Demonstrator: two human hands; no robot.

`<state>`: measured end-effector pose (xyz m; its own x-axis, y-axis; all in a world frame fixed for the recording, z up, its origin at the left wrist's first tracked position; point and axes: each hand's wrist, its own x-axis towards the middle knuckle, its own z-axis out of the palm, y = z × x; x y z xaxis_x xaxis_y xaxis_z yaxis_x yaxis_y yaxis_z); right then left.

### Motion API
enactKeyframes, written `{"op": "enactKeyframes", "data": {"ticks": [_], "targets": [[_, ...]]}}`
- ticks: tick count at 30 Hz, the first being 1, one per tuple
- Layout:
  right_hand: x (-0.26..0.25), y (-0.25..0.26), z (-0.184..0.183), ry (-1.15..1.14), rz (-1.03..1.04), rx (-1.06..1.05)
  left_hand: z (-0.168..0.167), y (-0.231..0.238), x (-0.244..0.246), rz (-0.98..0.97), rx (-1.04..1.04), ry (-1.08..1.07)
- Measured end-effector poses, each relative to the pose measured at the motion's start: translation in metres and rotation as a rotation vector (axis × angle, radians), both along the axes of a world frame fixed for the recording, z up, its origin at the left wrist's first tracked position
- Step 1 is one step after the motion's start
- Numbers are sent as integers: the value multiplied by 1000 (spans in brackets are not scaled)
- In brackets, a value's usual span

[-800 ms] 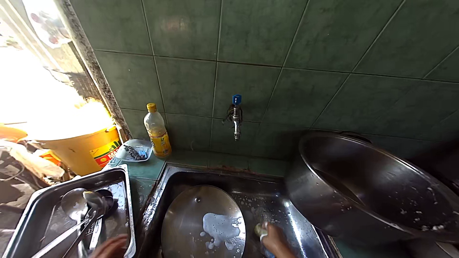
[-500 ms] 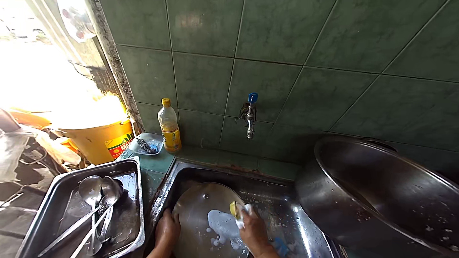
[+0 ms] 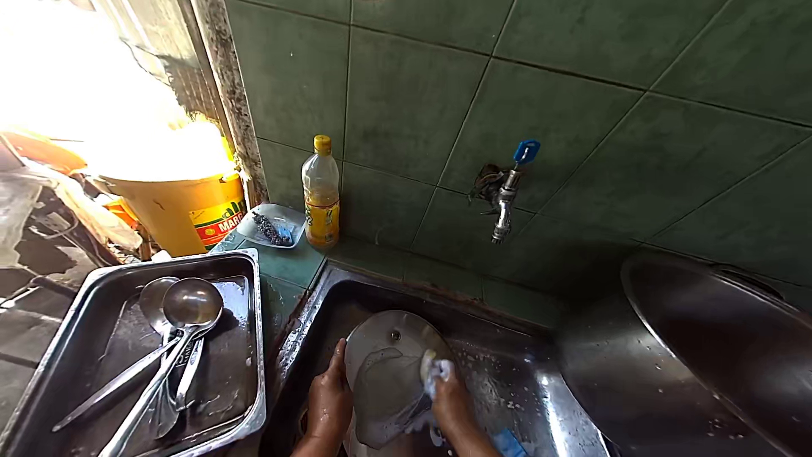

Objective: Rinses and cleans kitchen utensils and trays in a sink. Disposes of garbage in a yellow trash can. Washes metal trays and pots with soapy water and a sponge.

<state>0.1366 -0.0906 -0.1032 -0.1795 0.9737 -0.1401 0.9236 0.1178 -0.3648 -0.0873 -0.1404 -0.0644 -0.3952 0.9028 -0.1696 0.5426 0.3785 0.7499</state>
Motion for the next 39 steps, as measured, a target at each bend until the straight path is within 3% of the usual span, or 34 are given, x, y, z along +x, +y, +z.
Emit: {"op": "enactKeyframes", "data": {"ticks": [2, 4, 8, 11, 15, 18, 20, 23, 26, 28, 31, 35, 37, 39], "targets": [[-11, 39, 5, -24, -115, -39, 2, 4, 2, -22, -13, -7], [-49, 56, 6, 112, -72, 44, -1, 4, 2, -31, 10, 9], [-113, 9, 13, 353, 273, 99, -10, -2, 1, 9, 123, 44], [-100, -19, -5, 419, 419, 308, -10, -1, 0, 9, 141, 47], [-52, 43, 6, 56, 1, 20, -4, -1, 5, 14, 24, 31], [-62, 76, 13, 158, -181, 20, -5, 2, 4, -7, 49, 21], [-88, 71, 17, 334, -106, 44, -8, 2, 3, -22, 72, 27], [-120, 29, 29, 565, 154, -80, -17, -1, 1, 13, 209, 33], [-104, -30, 31, 677, 419, -151, -17, -2, -1, 89, 271, 37], [-71, -62, 27, 581, 624, -248, -12, -2, -6, 80, 194, 35], [-4, -74, 23, 114, 783, -490, -8, -1, -11, 11, 85, 58], [39, -8, 52, -528, 612, -628, -16, -1, -5, -32, 204, 129], [37, 27, 66, -614, 488, -484, -18, -1, 0, -55, 263, 154], [30, 55, 57, -512, 377, -189, -18, -1, 2, -70, 295, 173]]}}
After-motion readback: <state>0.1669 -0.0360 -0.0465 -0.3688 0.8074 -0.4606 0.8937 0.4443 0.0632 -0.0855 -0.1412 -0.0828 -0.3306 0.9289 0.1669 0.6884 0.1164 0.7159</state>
